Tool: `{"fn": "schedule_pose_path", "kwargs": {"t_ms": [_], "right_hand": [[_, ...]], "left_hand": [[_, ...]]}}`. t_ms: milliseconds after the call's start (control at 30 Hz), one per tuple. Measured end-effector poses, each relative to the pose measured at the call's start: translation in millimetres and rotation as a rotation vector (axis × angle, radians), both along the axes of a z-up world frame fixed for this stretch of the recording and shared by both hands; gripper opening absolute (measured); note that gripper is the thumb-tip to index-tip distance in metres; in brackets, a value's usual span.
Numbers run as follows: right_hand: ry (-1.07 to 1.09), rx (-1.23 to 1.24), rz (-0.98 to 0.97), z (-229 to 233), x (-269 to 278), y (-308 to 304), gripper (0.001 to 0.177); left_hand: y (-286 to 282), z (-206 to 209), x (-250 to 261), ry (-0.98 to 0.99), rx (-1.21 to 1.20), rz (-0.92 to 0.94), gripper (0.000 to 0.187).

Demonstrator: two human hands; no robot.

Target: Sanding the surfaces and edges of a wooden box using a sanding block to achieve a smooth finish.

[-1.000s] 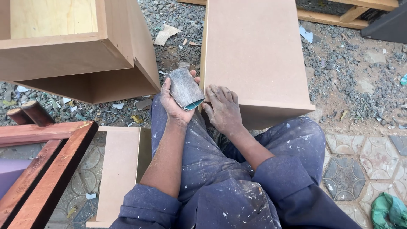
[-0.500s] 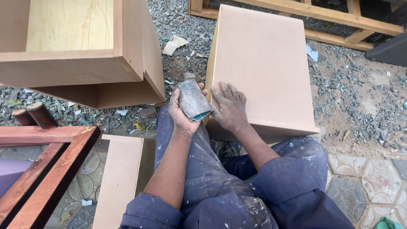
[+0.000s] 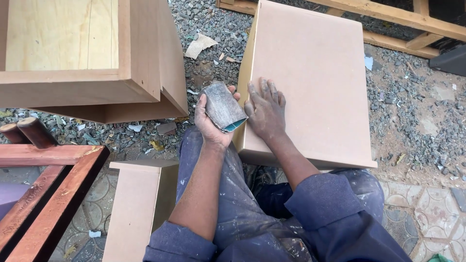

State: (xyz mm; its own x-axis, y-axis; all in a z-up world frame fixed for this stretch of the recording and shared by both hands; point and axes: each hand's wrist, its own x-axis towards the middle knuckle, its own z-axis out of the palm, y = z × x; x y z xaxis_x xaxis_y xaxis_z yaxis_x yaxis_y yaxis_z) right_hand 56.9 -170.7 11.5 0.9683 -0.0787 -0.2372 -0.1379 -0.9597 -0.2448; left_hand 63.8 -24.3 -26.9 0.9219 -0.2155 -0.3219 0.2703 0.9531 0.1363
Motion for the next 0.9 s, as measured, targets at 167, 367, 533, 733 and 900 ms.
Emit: {"fn": "schedule_pose_path", "kwargs": {"t_ms": [167,367,533,733,900], "right_hand": [[-0.041,-0.026,-0.039,-1,36,0,0.056],[-0.131,-0.032,-0.064,-27,75,-12,0.056],[-0.18,-0.002,-0.07,-30,85,-15,0.058],[-0.183,0.075,-0.087,-25,78,-17,0.063],[-0.189,0.103,0.002,-19,60,-18,0.062]], "left_hand": [[-8,-6,14,0.022,0.03,0.024,0.052],[-18,-8,26,0.053,0.09,0.049,0.044],[-21,-10,34,0.065,0.089,0.034,0.045],[-24,-11,37,0.06,0.122,0.039,0.041],[-20,-10,38,0.034,0.134,0.042,0.039]]}}
